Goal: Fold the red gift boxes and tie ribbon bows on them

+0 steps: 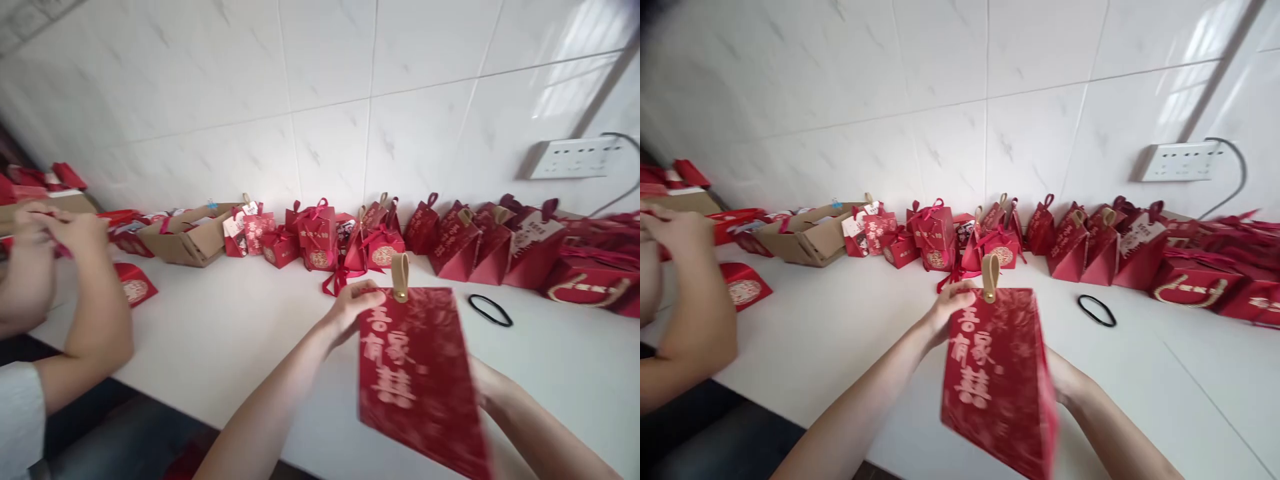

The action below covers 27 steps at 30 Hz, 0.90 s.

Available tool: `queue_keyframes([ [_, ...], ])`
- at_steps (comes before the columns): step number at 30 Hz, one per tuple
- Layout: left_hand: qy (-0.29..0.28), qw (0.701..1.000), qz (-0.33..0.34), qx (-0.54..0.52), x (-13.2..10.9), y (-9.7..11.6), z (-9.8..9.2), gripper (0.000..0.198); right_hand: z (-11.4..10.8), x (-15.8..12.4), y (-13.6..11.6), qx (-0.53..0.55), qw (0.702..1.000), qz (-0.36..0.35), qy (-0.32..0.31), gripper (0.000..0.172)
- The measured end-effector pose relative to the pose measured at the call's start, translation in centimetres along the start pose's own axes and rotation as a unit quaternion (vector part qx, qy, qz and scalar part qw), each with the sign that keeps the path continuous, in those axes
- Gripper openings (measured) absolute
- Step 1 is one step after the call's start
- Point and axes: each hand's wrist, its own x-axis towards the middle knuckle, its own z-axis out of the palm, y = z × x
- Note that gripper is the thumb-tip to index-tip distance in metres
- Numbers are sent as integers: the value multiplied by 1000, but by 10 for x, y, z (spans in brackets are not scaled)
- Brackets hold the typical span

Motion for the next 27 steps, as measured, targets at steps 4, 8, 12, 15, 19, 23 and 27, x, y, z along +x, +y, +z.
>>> queue_keyframes([
  [4,117,993,28,12,8,0,0,36,-9,13,7,371,874,236,-206,53],
  [8,216,976,23,-23,6,3,3,32,-9,17,14,489,804,257,-221,58],
  [12,207,976,-56,-42,4,4,2,26,-8,17,15,487,814,261,-180,36],
  [15,133,984,-89,-82,7,4,1,30,-7,20,15,499,804,302,-117,26],
  [19,142,979,-75,-124,14,1,1,33,-7,27,18,548,773,317,-39,30],
  [23,108,990,-47,-77,14,-5,2,40,-10,31,19,591,755,285,-11,33],
  [27,59,998,-19,3,10,-9,4,45,-12,32,18,593,748,297,23,28],
])
